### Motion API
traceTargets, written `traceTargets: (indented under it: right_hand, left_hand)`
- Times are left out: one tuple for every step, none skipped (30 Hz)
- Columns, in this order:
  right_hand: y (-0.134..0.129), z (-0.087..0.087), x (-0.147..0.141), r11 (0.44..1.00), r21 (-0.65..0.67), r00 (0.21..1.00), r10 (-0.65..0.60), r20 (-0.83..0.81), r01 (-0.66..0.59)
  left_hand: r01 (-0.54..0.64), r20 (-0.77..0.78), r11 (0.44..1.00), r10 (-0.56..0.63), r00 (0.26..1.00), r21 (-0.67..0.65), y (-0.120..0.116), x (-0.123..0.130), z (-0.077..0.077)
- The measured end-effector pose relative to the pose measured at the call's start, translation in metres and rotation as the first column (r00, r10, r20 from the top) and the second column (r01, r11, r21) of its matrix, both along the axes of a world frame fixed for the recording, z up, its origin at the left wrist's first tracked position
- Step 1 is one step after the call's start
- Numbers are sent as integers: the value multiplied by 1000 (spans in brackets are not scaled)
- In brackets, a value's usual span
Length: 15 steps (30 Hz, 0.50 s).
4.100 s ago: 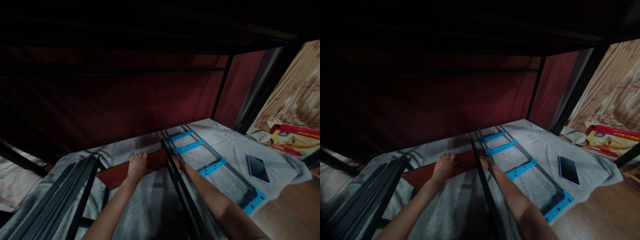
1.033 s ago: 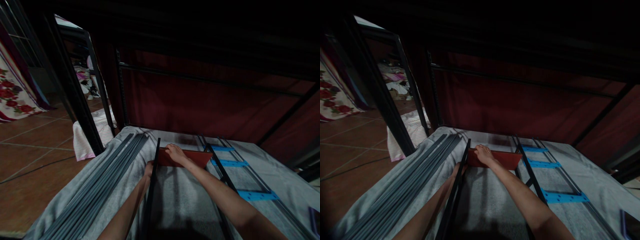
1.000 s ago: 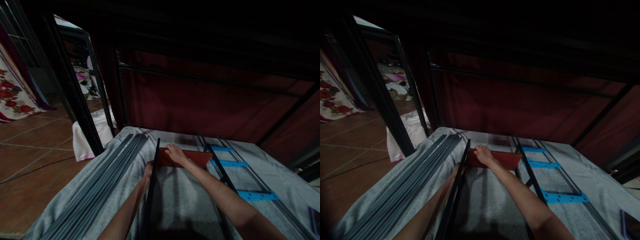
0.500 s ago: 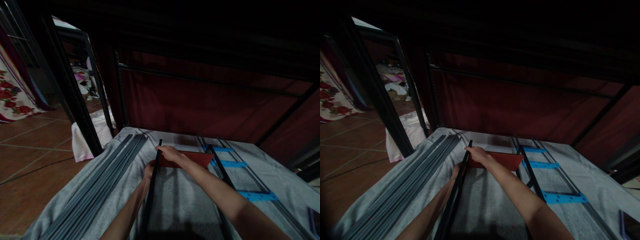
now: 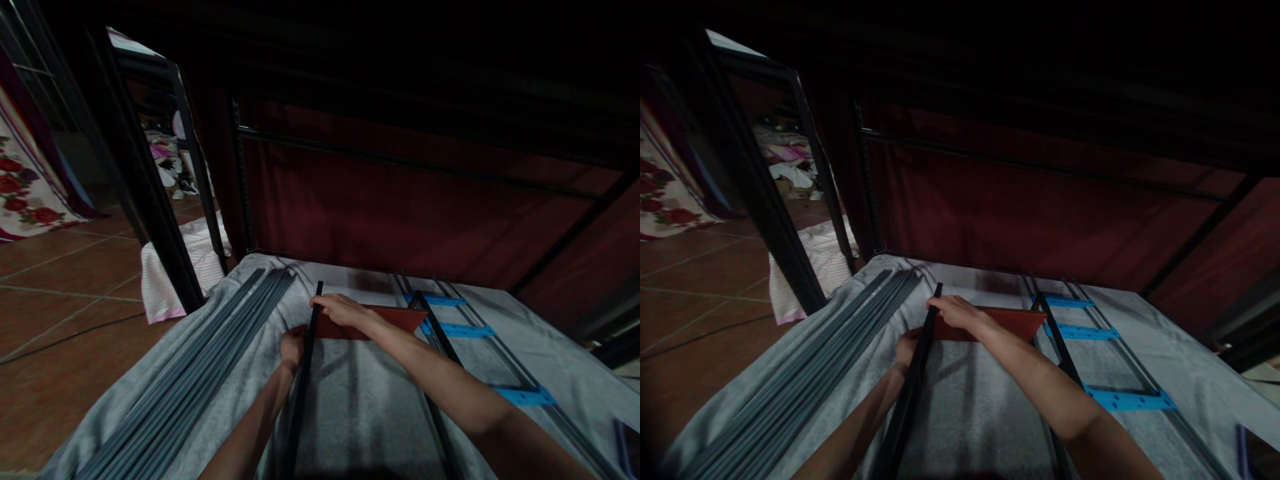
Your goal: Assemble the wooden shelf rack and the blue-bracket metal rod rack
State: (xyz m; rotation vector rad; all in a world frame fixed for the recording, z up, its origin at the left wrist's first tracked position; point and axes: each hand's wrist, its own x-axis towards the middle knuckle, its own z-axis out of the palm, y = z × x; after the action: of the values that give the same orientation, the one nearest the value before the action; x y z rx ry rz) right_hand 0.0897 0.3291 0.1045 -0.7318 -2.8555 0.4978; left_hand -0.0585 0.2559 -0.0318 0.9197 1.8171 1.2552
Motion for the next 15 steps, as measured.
traceTargets:
  right_hand:
    - [-1,0,0,1000,-8,1000,7,-7,-7]
    - [-1,0,1,1000,-15,1000,10,-14,-10]
    - [-2,0,1,1000,-19,1000,10,-19,-10]
    - [-2,0,0,1000,-20,1000,6,-24,-7]
    - [-2,0,0,1000,-19,1000,4,-26,-5]
    - [-3,0,-1,1000,-18,1000,4,-25,-5]
    - [-3,0,-2,1000,-17,1000,8,-22,-9]
    - [-3,0,-3,1000,-15,1000,13,-17,-14]
    - [-4,0,-3,1000,-12,1000,16,-12,-16]
    - [-4,0,-4,1000,-11,1000,17,-9,-17]
    - [-5,0,-4,1000,-12,1000,17,-8,-17]
    - [-5,1,-4,1000,-14,1000,14,-10,-14]
    - [-5,1,-4,1000,-16,1000,10,-12,-10]
    - [-6,1,-4,1000,-19,1000,7,-16,-7]
    - [-6,1,-4,1000,-22,1000,6,-19,-6]
  left_hand:
    - [4,-4,1000,-4,1000,-5,0,-2,-3]
    - [5,-8,1000,-5,1000,-11,-1,-4,-6]
    - [6,-15,1000,-7,1000,-19,-1,-6,-9]
    - [8,-26,1000,-9,1000,-28,-1,-8,-11]
    - [11,-40,999,-13,999,-38,0,-10,-13]
    - [17,-54,999,-20,998,-49,0,-12,-15]
    - [24,-69,998,-28,997,-60,1,-14,-16]
    - [32,-84,997,-38,996,-72,1,-16,-17]
    - [40,-96,996,-48,994,-84,2,-17,-17]
    - [44,-106,995,-54,993,-95,2,-18,-18]
    - [45,-114,994,-57,992,-103,3,-19,-18]
    - [45,-121,993,-58,991,-109,3,-19,-18]
    - [44,-125,993,-58,990,-110,3,-19,-18]
    - [45,-128,993,-59,990,-110,2,-18,-17]
    - [49,-129,993,-63,990,-107,1,-17,-16]
